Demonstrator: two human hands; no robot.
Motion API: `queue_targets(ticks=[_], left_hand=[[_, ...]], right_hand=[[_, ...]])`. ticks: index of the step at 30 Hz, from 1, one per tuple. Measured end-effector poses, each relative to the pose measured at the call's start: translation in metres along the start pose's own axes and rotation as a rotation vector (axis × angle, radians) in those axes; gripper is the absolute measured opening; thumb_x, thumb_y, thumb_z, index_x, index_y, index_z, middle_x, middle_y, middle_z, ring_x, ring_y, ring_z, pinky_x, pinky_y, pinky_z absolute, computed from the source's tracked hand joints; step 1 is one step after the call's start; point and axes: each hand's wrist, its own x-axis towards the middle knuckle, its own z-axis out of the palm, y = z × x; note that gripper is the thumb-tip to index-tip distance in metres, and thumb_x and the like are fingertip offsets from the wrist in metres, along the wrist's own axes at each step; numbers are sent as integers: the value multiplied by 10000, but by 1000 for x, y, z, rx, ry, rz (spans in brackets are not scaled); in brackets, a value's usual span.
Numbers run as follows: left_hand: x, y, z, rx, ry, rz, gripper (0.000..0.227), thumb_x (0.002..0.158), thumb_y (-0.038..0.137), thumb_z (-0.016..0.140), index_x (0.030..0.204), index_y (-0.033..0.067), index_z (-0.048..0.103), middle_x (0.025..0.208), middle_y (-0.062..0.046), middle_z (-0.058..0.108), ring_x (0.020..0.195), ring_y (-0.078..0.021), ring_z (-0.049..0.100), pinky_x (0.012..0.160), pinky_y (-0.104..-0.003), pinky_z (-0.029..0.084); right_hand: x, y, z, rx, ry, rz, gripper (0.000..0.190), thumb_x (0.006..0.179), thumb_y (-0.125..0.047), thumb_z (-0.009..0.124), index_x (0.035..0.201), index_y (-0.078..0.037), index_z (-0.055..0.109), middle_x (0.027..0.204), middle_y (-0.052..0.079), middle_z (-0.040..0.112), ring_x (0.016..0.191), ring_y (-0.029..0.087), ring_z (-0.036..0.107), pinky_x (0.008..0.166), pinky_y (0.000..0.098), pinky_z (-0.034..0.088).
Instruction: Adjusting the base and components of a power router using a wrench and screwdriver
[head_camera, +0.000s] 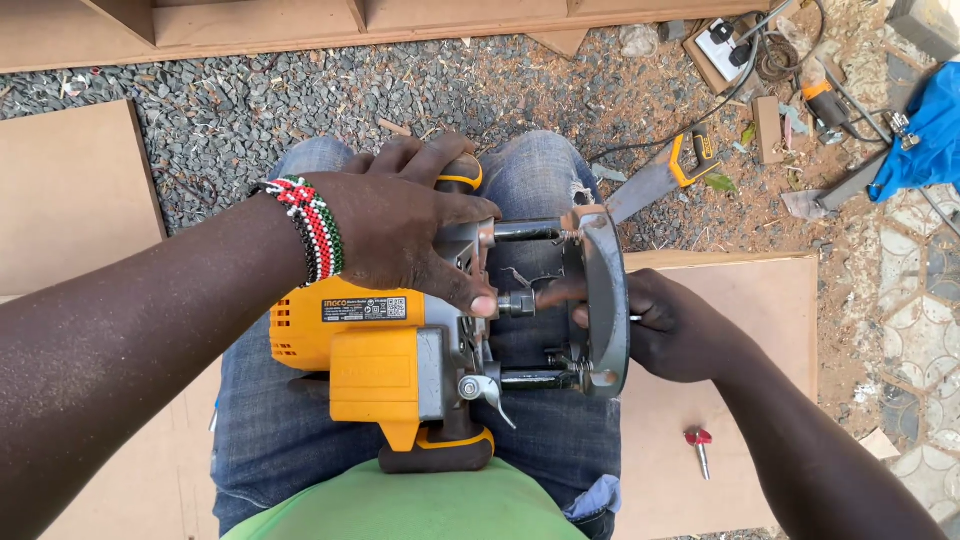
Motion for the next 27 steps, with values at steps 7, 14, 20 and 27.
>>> queue_targets(ticks=[7,14,20,27], left_hand=[[4,-4,4,18,47,33,1221,669,1031,679,1784,566,500,2007,-3,1,1796,-507,73,1398,-809,173],[4,-5,11,16,82,45,1210,665,1025,742,1764,566,530,2011,-16,34,1795,-501,77,1361,-835,199],[2,-2,6,-12,38,15,1240,660,1017,726,1794,577,488,2039,-27,-37,1835,-484,-30,1404,-783,105],[4,-4,9,-29,62,34,1202,673,1007,738,1770,565,525,2027,-6,-10,1829,-474,14,1401,-804,136]], right_hand=[[1,-7,1,11,4,109,603,1186,-323,606,1761,-140,623,1315,7,605,1142,156,554,966,317,420],[14,-6,-15,-101,-152,-38,592,1212,-414,539,1745,-167,614,1757,121,719,1547,251,710,1244,415,514],[12,-5,-24,-17,-333,-170,545,1212,-148,386,1400,-163,897,1378,54,916,1222,288,842,1092,432,613],[-3,7,-5,290,-62,172,363,1145,-278,687,1203,-30,944,1236,111,989,1134,229,917,987,401,735]])
